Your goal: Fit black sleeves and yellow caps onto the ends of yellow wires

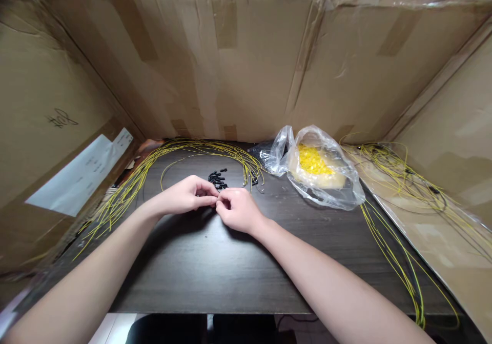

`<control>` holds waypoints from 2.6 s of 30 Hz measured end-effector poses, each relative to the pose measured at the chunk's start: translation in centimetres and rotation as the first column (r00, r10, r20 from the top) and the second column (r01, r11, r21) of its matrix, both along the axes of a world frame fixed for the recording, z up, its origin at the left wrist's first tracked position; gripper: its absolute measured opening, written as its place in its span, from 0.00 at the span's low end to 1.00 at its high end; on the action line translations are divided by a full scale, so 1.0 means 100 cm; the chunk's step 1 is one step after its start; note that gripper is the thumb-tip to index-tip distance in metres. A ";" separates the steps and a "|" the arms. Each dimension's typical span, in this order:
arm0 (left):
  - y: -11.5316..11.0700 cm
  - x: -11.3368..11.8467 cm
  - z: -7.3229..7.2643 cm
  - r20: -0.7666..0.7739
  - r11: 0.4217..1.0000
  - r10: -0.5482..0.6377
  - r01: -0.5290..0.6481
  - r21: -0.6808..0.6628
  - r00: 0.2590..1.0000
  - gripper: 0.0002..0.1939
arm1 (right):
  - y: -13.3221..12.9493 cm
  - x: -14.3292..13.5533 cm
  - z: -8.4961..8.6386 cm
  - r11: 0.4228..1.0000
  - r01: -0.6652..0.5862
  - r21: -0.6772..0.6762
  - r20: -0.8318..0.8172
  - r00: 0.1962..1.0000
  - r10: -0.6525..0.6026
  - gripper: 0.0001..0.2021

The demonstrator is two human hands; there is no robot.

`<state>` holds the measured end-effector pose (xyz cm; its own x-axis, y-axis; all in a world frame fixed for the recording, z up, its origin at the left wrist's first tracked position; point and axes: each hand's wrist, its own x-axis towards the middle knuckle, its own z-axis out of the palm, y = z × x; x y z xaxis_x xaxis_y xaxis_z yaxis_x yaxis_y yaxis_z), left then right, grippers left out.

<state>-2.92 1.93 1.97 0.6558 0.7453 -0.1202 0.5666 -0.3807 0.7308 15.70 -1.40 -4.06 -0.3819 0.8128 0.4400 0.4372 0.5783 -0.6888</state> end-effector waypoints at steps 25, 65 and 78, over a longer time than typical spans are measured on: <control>0.003 0.002 -0.005 0.100 0.995 0.097 -0.093 -0.042 0.990 0.06 | 0.000 -0.001 0.004 0.996 0.092 -0.013 -0.040 0.995 -0.092 0.10; 0.006 0.004 -0.011 0.032 0.956 0.277 -0.279 0.091 0.960 0.08 | 0.005 0.004 -0.004 0.958 0.286 0.010 0.133 0.949 -0.285 0.06; 0.002 0.010 -0.010 0.022 0.959 0.259 -0.260 0.114 0.966 0.08 | 0.000 0.001 0.005 0.965 0.258 -0.046 0.016 0.966 -0.258 0.07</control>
